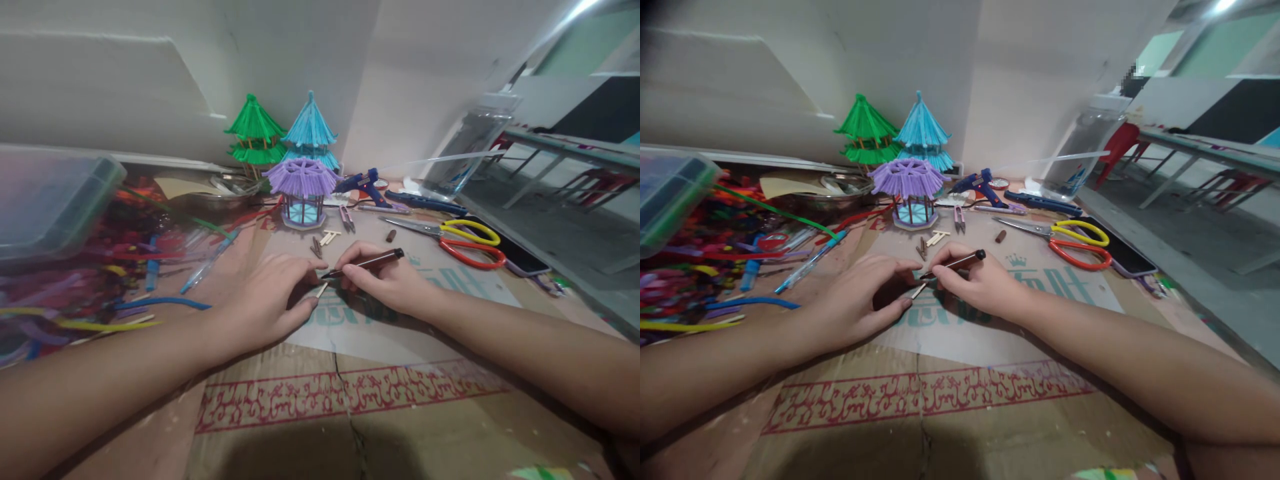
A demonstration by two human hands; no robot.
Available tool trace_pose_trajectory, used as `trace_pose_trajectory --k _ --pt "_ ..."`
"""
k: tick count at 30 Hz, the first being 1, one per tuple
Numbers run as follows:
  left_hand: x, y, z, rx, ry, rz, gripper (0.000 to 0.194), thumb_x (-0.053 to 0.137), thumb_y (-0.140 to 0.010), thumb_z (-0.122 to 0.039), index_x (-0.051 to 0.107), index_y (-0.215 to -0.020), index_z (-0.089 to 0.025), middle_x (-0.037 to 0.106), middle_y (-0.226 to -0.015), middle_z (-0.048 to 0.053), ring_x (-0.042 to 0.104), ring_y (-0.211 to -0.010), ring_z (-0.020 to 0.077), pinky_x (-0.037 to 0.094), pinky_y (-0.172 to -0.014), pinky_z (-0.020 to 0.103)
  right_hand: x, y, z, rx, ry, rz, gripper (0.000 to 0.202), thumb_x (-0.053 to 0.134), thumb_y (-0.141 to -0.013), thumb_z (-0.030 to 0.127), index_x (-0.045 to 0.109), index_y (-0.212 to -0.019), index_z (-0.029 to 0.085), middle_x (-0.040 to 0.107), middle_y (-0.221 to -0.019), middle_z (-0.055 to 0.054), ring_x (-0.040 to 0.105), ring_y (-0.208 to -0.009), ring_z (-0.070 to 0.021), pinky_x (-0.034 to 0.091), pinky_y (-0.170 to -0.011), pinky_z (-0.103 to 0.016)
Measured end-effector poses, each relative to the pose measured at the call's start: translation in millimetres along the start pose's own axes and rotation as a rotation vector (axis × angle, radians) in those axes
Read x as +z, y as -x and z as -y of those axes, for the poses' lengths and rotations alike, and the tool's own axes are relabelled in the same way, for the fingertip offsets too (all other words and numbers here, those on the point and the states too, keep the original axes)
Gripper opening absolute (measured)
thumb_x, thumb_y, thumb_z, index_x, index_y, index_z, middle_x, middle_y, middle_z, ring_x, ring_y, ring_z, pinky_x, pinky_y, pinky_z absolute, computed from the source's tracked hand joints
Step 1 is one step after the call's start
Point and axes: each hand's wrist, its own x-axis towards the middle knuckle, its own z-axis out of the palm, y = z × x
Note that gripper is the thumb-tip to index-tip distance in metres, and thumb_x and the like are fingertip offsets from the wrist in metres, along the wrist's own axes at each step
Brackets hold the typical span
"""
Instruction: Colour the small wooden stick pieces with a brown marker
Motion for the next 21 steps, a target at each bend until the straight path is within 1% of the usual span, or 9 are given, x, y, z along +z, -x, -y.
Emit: trace_pose_trajectory --k 2,5,10,14,16,21 --pt "1.0 -0.6 1.8 -0.004 -0.016 0.004 0.04 0.058 -0.094 -0.031 0.056 -0.132 -0.018 0.067 -0.12 0.011 0.06 -0.115 0.0297 0.05 -0.097 0.049 -0.1 0.1 0.1 -0.005 0.001 0.004 0.011 0.057 -0.096 0.028 0.06 -0.095 0.017 0.066 -0.074 0.0 0.063 -0.066 -0.0123 0.05 -0.062 -0.026" --pt "1.6 -1.8 3.3 -0.003 0.002 0.02 0.035 0.058 -0.095 -0.032 0.061 -0.128 -0.019 0.064 -0.126 0.011 0.057 -0.12 0.0291 0.047 -0.103 0.05 -0.3 0.4 0.3 -0.003 0.006 0.013 0.011 0.057 -0.096 0.028 0.061 -0.094 0.017 0.066 -0.074 0.0 0.062 -0.066 -0.0126 0.05 -0.062 -0.026" --pt "0.3 -4.8 3.0 -0.01 0.051 0.053 0.033 0.057 -0.096 -0.032 0.064 -0.126 -0.021 0.061 -0.127 0.01 0.055 -0.122 0.0282 0.046 -0.106 0.05 -0.6 1.6 -0.4 -0.01 0.017 0.02 0.011 0.058 -0.096 0.027 0.062 -0.095 0.017 0.067 -0.075 -0.001 0.063 -0.068 -0.0129 0.051 -0.064 -0.027" --pt "0.6 -5.9 4.5 0.0 0.046 0.085 0.039 0.058 -0.094 -0.029 0.062 -0.133 -0.024 0.057 -0.133 0.011 0.052 -0.128 0.0293 0.044 -0.108 0.052 -1.8 2.8 -0.3 -0.045 0.027 0.037 0.011 0.057 -0.097 0.027 0.062 -0.096 0.018 0.067 -0.076 -0.001 0.063 -0.068 -0.0127 0.051 -0.064 -0.027" --pt "1.3 -5.9 5.6 0.004 0.037 0.092 0.039 0.057 -0.094 -0.029 0.063 -0.133 -0.025 0.057 -0.135 0.011 0.051 -0.129 0.0298 0.043 -0.109 0.053 -2.3 3.4 0.2 -0.046 0.043 0.041 0.01 0.057 -0.097 0.028 0.061 -0.096 0.018 0.067 -0.075 -0.001 0.062 -0.067 -0.0125 0.051 -0.063 -0.027" --pt "1.2 -6.2 6.4 0.019 0.036 0.088 0.035 0.058 -0.095 -0.03 0.065 -0.129 -0.023 0.057 -0.134 0.012 0.052 -0.127 0.0301 0.043 -0.108 0.053 -2.3 4.3 1.4 -0.031 0.046 0.041 0.012 0.058 -0.097 0.03 0.062 -0.096 0.019 0.068 -0.076 -0.002 0.063 -0.067 -0.0133 0.051 -0.062 -0.028"
